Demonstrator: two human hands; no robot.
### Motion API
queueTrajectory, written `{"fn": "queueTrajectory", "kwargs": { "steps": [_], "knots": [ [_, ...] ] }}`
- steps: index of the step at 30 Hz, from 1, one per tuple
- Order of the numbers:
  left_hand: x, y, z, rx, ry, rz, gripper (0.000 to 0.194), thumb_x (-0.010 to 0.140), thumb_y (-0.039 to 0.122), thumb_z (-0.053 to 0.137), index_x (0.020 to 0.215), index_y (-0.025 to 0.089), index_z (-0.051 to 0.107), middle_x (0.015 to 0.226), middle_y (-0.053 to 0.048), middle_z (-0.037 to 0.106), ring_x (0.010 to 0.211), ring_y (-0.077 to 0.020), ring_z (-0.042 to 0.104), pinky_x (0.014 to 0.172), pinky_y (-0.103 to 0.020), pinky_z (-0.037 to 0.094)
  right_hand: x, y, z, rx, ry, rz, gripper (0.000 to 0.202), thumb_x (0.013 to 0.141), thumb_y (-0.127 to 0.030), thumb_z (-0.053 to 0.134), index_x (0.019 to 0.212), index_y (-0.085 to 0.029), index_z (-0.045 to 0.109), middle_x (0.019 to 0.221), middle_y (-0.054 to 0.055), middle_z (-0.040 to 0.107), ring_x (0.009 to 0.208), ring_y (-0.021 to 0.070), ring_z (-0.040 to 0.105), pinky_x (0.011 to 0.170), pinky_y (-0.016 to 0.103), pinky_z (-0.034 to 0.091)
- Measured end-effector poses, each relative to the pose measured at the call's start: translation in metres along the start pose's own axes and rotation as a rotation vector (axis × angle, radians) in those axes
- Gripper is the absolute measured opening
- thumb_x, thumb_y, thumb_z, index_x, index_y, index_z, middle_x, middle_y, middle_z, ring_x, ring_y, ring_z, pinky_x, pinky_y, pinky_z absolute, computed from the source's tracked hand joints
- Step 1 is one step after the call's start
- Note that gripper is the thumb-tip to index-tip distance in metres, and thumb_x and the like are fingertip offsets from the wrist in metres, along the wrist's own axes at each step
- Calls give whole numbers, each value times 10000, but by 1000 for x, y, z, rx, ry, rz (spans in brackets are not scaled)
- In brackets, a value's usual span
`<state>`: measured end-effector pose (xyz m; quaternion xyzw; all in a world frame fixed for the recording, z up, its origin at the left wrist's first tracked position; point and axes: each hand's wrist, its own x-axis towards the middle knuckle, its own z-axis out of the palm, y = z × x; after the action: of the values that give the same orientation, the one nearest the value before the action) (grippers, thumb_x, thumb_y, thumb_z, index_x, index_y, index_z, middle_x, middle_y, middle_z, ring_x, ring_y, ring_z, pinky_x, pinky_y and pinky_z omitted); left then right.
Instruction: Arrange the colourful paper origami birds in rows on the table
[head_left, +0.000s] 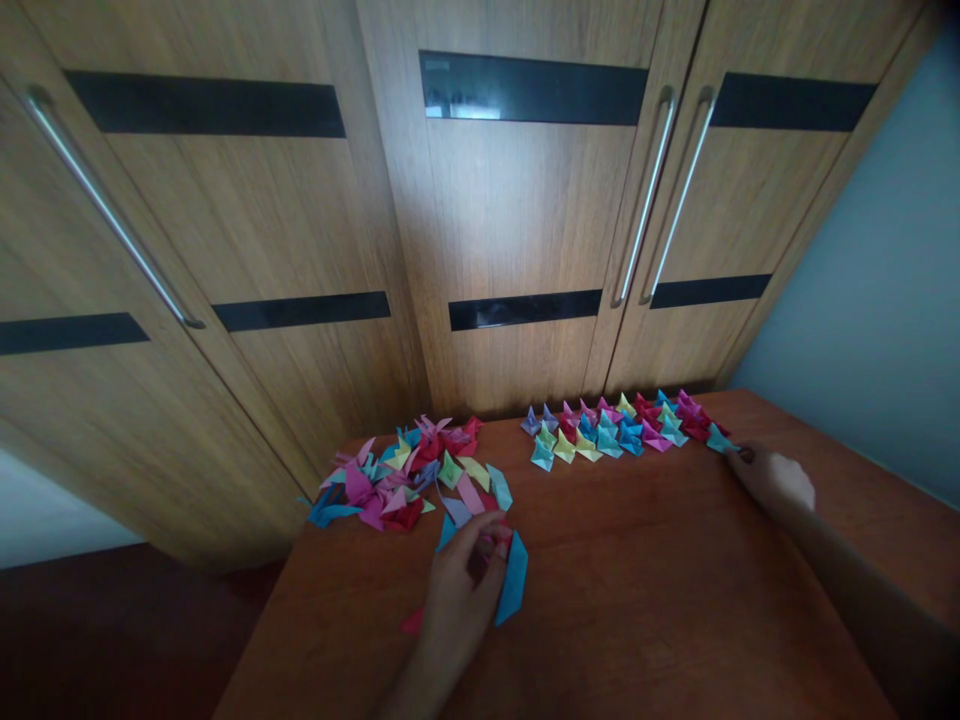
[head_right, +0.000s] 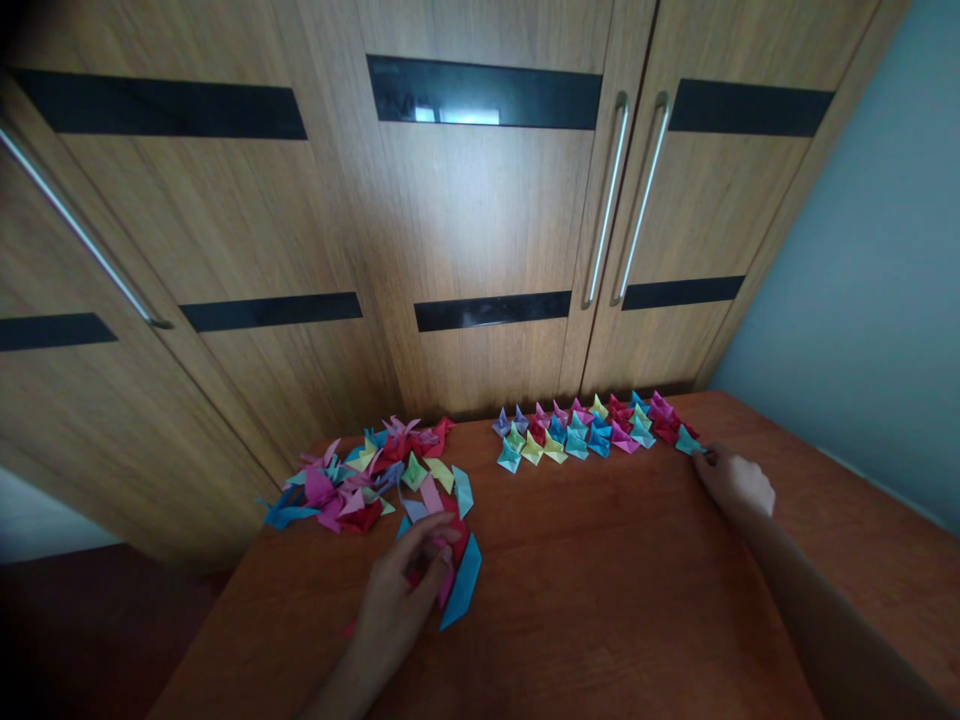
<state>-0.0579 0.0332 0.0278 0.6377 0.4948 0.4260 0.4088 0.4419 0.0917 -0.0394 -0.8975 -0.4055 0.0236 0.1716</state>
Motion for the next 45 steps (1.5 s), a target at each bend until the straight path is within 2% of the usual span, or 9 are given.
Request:
{"fn": "queueTrajectory", "kwargs": {
  "steps": [14,18,21,24,29,33,35,39,45],
  "knots": [
    [0,2,-1,28,-7,-2,298,820,302,529,1063,176,646,942,-72,701,806,-191,644,706,-288,511,-4,-4,-4,60,-24,31,416,748,-529,540,1025,-244,664,959,182,658,735,274,590,580,352,352],
    [0,2,-1,31,-9,-7,290,813,289,529,1053,184,654,942,-68,706,811,-191,649,700,-281,512,-15,-5,-5,129,108,77,471,746,-490,551,1123,-213,609,920,198,666,705,277,603,567,350,353],
    [2,0,-4,61,-30,26,280,818,241,511,1060,195,642,959,-59,704,842,-189,650,739,-287,511,-32,-11,-1,224,261,90,428,755,-452,546,1094,-199,606,866,183,677,719,277,620,585,347,372],
    [7,-5,-12,160,-8,108,262,822,206,501,1044,216,639,970,-48,696,846,-187,647,764,-298,507,-57,-32,8,301,282,-56,356,775,-455,514,991,-196,631,839,144,687,744,267,636,615,331,410],
    [23,-14,-48,501,157,259,264,839,221,486,1063,230,625,1064,-51,663,960,-208,618,860,-329,478,-115,-103,27,412,73,-454,349,815,-484,457,924,-210,643,812,71,700,721,234,650,631,302,456],
    [33,-22,-91,746,320,208,246,854,264,469,1035,208,626,1066,-69,647,954,-229,614,841,-331,475,-159,-163,38,437,-74,-648,325,869,-452,406,880,-220,633,785,45,693,694,203,646,635,286,459],
    [35,-27,-108,843,316,147,255,850,271,466,1030,192,629,1057,-85,636,901,-236,620,782,-325,482,-173,-183,40,419,-122,-703,288,873,-412,412,840,-226,630,758,28,682,669,185,635,632,275,449],
    [34,-37,-123,947,219,64,265,857,315,464,1009,184,637,1024,-92,647,850,-231,626,745,-308,467,-184,-196,39,415,-170,-753,233,858,-358,441,795,-233,628,704,6,658,647,170,616,607,259,427],
    [35,-42,-122,927,53,5,199,825,262,504,962,209,639,933,-61,689,825,-206,638,700,-263,445,-181,-191,36,546,-189,-761,255,858,-348,427,761,-218,624,696,21,652,636,171,596,594,266,425]
  ]
}}
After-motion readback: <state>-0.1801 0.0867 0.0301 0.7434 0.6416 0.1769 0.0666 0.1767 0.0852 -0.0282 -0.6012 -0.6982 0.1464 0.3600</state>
